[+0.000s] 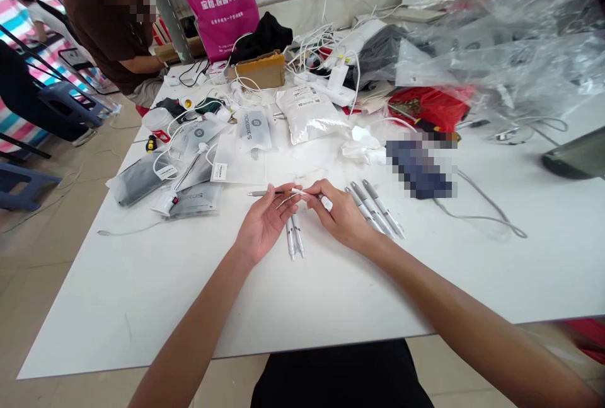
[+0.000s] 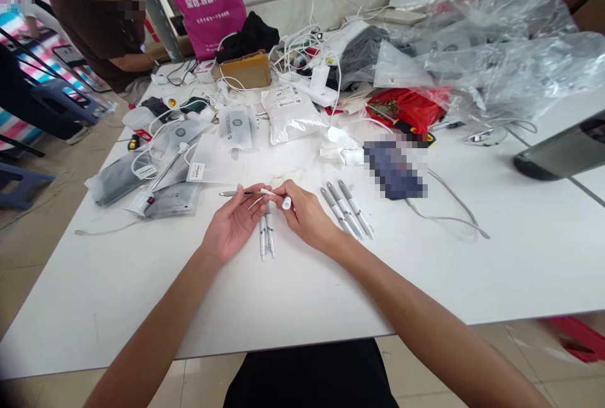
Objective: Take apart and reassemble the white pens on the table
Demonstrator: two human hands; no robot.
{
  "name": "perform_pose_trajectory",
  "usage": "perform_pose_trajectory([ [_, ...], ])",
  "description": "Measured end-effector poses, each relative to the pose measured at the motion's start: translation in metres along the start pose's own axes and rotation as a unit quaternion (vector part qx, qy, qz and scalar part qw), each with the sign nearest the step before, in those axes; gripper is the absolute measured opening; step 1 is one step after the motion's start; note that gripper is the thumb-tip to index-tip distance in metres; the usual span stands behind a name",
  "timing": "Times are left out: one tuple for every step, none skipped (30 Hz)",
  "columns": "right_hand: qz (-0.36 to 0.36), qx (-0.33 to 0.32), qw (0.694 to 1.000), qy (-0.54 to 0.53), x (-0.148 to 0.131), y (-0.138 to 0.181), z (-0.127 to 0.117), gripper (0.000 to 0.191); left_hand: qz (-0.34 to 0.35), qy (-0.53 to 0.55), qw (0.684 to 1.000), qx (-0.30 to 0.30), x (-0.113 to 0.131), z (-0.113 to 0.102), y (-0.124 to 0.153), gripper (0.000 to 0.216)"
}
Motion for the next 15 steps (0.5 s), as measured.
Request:
perform_pose_trajectory([
  [-0.008, -0.011, 1.0, 0.016, 0.001, 0.001, 0.002, 0.019, 0.002, -0.005, 1.0, -0.002, 0.0, 0.001, 0.0, 0.034],
  [-0.013, -0.019, 0.999, 0.03, 0.003, 0.001, 0.004, 0.017, 0.003, -0.008, 1.0, -0.005, 0.0, 0.002, 0.0, 0.034],
  [-0.016, -0.023, 0.999, 0.044, 0.005, 0.002, 0.005, 0.016, 0.004, -0.008, 1.0, -0.008, -0.001, 0.004, 0.001, 0.034],
  [-0.017, -0.022, 0.998, 0.056, 0.007, 0.002, 0.004, 0.015, 0.003, -0.005, 1.0, -0.012, -0.001, 0.006, 0.001, 0.034],
  [-0.017, -0.019, 0.997, 0.066, 0.008, 0.001, 0.003, 0.014, 0.001, 0.001, 1.0, -0.014, -0.002, 0.008, 0.002, 0.034],
  [-0.019, -0.014, 0.997, 0.075, 0.008, 0.001, 0.002, 0.013, -0.003, 0.009, 1.0, -0.015, -0.003, 0.009, 0.002, 0.034],
  [-0.021, -0.012, 0.996, 0.083, 0.008, 0.0, 0.0, 0.013, -0.009, 0.018, 1.0, -0.012, -0.004, 0.01, 0.002, 0.033],
  [-0.023, -0.013, 0.995, 0.091, 0.007, 0.0, 0.0, 0.014, -0.018, 0.03, 0.999, -0.007, -0.006, 0.009, 0.002, 0.033],
  [-0.025, -0.018, 0.995, 0.099, 0.006, 0.0, 0.001, 0.015, -0.027, 0.043, 0.999, -0.001, -0.007, 0.009, 0.002, 0.032],
  [-0.026, -0.027, 0.994, 0.103, 0.005, 0.001, 0.003, 0.016, -0.037, 0.057, 0.998, 0.007, -0.009, 0.008, 0.002, 0.032],
  [-0.026, -0.034, 0.994, 0.101, 0.004, 0.002, 0.005, 0.016, -0.047, 0.071, 0.996, 0.014, -0.011, 0.006, 0.002, 0.032],
  [-0.023, -0.039, 0.995, 0.09, 0.004, 0.003, 0.008, 0.015, -0.057, 0.086, 0.994, 0.021, -0.013, 0.005, 0.001, 0.031],
  [-0.018, -0.04, 0.996, 0.072, 0.003, 0.004, 0.009, 0.015, -0.064, 0.102, 0.992, 0.027, -0.014, 0.003, 0.001, 0.03],
  [-0.011, -0.039, 0.998, 0.051, 0.003, 0.005, 0.011, 0.015, -0.068, 0.118, 0.99, 0.034, -0.015, 0.001, 0.0, 0.029],
  [-0.003, -0.037, 0.999, 0.031, 0.003, 0.006, 0.011, 0.016, -0.071, 0.133, 0.988, 0.04, -0.016, -0.001, 0.0, 0.028],
])
Point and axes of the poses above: each hand's wrist, its own y-axis away from the middle knuckle, its own z-axis out of the palm, x = y × z, the point moved 10 cm from there along -y, towards the middle knuckle, and after that the axes turned 3 degrees about x, right-handed, at the moved point
